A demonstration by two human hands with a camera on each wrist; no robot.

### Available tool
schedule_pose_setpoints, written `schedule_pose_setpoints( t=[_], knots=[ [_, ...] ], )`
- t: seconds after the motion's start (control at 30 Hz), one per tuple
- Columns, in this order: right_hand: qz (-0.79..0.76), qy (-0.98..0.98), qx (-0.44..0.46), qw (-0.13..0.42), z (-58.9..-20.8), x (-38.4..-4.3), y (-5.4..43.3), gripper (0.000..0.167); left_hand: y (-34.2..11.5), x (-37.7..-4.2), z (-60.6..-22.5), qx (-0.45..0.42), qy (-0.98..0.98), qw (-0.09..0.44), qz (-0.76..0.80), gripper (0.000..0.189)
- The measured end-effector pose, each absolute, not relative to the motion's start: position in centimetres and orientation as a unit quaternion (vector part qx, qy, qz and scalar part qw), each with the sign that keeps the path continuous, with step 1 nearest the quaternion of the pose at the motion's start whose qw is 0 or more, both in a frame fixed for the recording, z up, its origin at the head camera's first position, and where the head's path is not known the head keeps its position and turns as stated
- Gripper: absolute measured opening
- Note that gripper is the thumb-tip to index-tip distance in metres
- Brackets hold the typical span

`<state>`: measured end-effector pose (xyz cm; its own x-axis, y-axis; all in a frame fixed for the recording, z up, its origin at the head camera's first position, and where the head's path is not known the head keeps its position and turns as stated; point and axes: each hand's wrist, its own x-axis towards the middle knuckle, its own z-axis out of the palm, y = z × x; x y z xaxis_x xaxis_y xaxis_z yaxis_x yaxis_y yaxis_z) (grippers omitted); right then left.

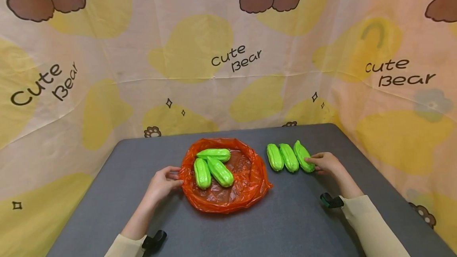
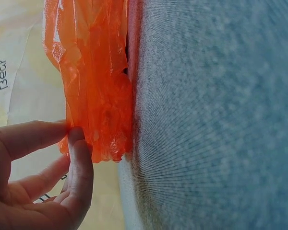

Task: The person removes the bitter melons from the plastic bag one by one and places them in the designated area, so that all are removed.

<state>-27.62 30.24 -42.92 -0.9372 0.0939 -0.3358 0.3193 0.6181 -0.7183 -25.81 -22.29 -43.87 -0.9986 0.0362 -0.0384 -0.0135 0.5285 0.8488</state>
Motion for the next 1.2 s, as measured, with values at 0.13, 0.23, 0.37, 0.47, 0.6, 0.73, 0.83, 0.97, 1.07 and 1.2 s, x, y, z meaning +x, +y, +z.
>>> schedule_pose_setpoints(
  t=[0.13,0.23,0.37,0.47,0.6,0.73,0.83,0.97,1.07,1.2],
  knots=[
    [-0.429,0.886,0.113,0.137,-42.7,-27.6,30.2,0.072,-22.4,-25.7,-43.7,0.0,0.871,0.021,0.49,0.043],
    [-0.431,0.885,0.11,0.136,-42.3,-27.4,30.4,0.073,-22.3,-25.7,-43.8,-0.005,0.87,0.018,0.493,0.043],
    [-0.42,0.893,0.106,0.12,-41.6,-26.9,30.8,0.075,-22.0,-25.7,-44.1,-0.006,0.869,0.018,0.494,0.043],
    [-0.414,0.899,0.098,0.105,-41.0,-26.5,30.8,0.078,-21.8,-25.8,-44.3,-0.013,0.869,0.019,0.495,0.042],
    [-0.411,0.904,0.083,0.089,-40.3,-26.2,30.3,0.082,-21.9,-25.9,-44.3,-0.023,0.87,0.016,0.493,0.042],
    [-0.404,0.91,0.068,0.062,-39.6,-25.9,29.4,0.081,-21.9,-25.9,-44.0,-0.021,0.87,0.013,0.492,0.042],
    [-0.403,0.913,0.049,0.046,-39.0,-25.6,28.9,0.077,-21.8,-25.9,-43.7,-0.02,0.87,0.01,0.492,0.042],
    [-0.401,0.915,0.03,0.036,-38.2,-25.2,28.1,0.073,-21.7,-25.8,-43.6,-0.022,0.871,0.01,0.49,0.042],
    [-0.401,0.915,0.023,0.033,-37.7,-24.9,27.5,0.075,-21.7,-25.8,-43.7,-0.023,0.87,0.012,0.492,0.042],
    [-0.41,0.912,0.01,0.027,-37.0,-24.8,26.4,0.075,-21.7,-25.8,-43.7,-0.026,0.87,0.012,0.492,0.042]
  ],
)
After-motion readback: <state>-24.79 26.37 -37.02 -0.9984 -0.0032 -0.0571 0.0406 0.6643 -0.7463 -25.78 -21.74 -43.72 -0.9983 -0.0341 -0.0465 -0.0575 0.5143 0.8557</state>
